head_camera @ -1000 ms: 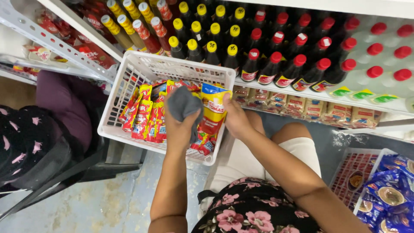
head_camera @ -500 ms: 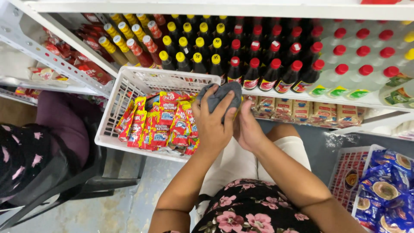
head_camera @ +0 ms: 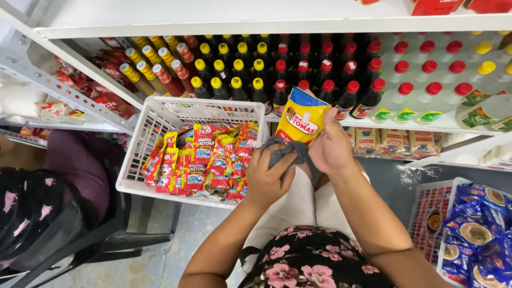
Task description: Wiping condiment pouches with a cleaning cloth and organizing them on the shelf.
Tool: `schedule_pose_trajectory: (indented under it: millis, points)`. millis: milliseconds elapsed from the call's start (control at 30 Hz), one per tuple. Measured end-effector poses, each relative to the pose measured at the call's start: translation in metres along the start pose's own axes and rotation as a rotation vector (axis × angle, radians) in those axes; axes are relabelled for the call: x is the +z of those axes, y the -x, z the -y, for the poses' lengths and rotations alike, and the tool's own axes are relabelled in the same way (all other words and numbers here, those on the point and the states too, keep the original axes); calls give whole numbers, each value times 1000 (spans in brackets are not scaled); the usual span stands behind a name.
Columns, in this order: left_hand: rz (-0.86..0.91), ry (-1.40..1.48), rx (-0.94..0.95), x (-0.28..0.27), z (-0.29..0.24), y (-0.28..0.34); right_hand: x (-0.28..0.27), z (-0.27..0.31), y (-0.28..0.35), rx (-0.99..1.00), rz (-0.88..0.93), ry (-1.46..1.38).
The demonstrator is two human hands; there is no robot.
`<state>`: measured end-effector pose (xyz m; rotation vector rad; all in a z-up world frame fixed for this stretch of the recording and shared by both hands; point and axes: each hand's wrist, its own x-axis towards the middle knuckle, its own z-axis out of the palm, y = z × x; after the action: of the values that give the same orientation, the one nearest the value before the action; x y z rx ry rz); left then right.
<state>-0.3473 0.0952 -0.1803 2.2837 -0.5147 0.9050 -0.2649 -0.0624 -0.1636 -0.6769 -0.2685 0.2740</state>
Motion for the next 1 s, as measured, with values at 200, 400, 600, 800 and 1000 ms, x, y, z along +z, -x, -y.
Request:
schedule_pose_trajectory:
  millis: [200, 400, 600, 800, 1000]
  points:
    - [-102, 258, -284, 2, 31, 1, -23, -6, -2, -52, -54, 10]
    - [-97, 621, -410, 11, 11, -41, -38, -34, -1, 120, 15, -337]
    - [70, 505, -155, 21, -29, -49, -41, -16, -7, -81, -299, -220]
    - [244, 534, -275, 28, 12, -30, -23, 54, -5, -330, -147, -141]
    - [236, 686, -93, -31, -10, -92, -8, 79, -27, -792, -357, 483]
